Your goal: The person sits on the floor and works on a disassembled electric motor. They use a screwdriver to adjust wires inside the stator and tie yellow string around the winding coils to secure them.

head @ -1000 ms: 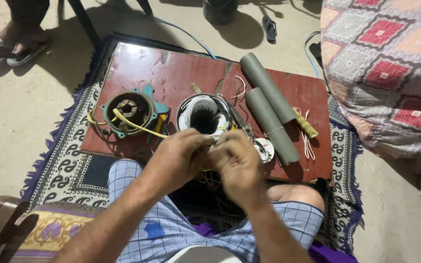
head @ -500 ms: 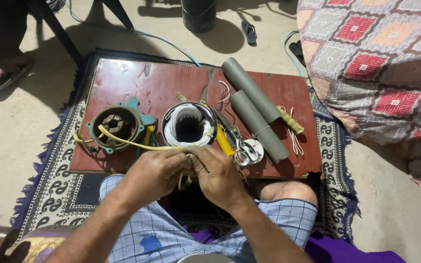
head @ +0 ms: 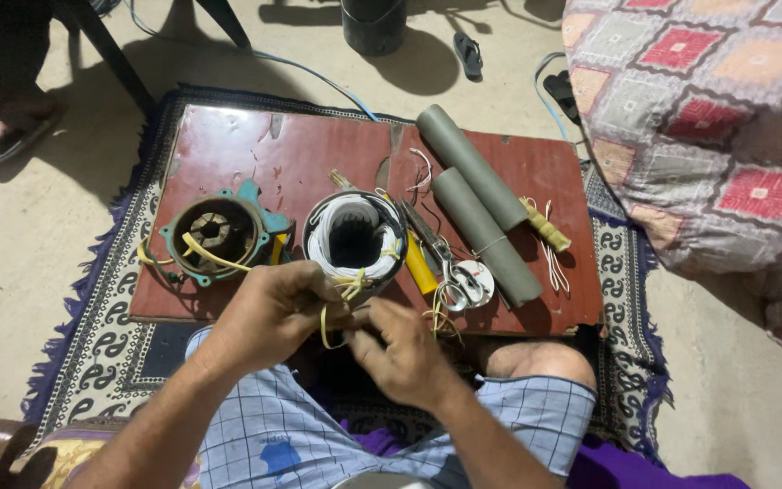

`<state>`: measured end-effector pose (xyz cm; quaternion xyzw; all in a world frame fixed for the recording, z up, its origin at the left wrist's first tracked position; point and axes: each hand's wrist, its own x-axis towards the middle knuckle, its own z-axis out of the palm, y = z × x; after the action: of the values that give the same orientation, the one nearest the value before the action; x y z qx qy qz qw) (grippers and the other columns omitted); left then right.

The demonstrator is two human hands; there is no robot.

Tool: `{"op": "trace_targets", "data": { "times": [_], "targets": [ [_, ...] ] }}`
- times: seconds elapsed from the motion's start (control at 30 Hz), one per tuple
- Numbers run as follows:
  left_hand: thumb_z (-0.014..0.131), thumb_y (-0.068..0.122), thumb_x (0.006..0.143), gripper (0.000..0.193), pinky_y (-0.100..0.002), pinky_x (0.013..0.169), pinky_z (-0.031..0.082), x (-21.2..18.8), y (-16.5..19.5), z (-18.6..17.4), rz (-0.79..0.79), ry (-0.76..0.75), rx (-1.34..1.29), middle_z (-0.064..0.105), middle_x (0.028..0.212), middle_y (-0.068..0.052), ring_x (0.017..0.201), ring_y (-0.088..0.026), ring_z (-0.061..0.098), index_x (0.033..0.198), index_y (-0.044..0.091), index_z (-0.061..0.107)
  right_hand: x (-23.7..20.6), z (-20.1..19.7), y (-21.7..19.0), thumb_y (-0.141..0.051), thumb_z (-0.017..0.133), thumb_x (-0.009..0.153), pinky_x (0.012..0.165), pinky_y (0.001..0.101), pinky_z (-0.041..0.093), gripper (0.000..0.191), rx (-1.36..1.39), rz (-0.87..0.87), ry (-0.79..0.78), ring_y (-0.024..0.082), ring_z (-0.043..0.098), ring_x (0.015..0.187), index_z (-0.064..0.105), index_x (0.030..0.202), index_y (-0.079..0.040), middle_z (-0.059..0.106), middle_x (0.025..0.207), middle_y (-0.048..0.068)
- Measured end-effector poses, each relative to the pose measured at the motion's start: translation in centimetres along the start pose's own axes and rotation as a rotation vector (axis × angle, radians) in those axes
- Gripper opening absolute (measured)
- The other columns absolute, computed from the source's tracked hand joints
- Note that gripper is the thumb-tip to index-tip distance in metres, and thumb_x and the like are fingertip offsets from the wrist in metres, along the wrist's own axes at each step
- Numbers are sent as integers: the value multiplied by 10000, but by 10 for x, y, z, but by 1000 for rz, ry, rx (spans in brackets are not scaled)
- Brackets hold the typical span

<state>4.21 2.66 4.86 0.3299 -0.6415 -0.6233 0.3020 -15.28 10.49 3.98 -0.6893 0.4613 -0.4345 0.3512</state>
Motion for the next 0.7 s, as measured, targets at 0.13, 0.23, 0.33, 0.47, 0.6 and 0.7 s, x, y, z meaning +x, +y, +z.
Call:
{"op": "trace_targets", "data": {
  "times": [0.13, 0.23, 0.33, 0.47, 0.6, 0.7],
  "targets": [
    [692, -105, 853, 95, -278, 716, 646, 1, -1, -6, -42, 15, -63, 765, 824, -69, 805, -136, 770, 881, -18, 664, 3, 9, -3, -83, 672, 924, 661, 312, 551, 99, -7, 87, 124, 162, 691, 740, 663, 971, 4, 692, 834, 84],
    [707, -95, 838, 107, -267, 690, 631, -1, 5, -9, -27, 13, 139, 765, 815, -53, 792, -115, 751, 888, 0, 698, 15, 1, -4, -103, 686, 940, 686, 317, 550, 174, 116, 117, 256, 150, 665, 767, 656, 1078, 0, 699, 862, 74],
    [743, -57, 840, 88, -262, 667, 619, 0, 13, -10, 0, -5, 265, 758, 799, -42, 770, -98, 737, 875, 15, 705, 29, -13, -7, -115, 704, 935, 720, 327, 559, 271, 11, 3, 199, 168, 676, 813, 654, 1176, -1, 697, 908, 74],
    [778, -3, 820, 112, -243, 689, 642, 2, 16, -12, -25, -20, 330, 754, 814, -2, 779, -57, 750, 846, 24, 673, 39, -24, -14, -102, 720, 933, 711, 329, 549, 110, -167, -93, 15, 205, 710, 808, 703, 1008, -24, 717, 910, 89],
    [760, -54, 824, 134, -268, 693, 607, 7, 10, -15, -91, 1, -19, 738, 833, -36, 770, -84, 707, 869, 10, 651, 32, -20, -15, -81, 702, 943, 734, 339, 552, 93, -126, -131, 27, 237, 709, 841, 678, 1004, -17, 704, 921, 112],
    [761, -52, 824, 145, -280, 690, 617, 8, 7, -12, -84, 48, -234, 730, 874, -40, 777, -100, 711, 858, 10, 636, 26, -12, -12, -78, 707, 930, 724, 348, 548, 82, -116, -92, 25, 245, 705, 826, 683, 981, -18, 704, 905, 112]
  ]
}}
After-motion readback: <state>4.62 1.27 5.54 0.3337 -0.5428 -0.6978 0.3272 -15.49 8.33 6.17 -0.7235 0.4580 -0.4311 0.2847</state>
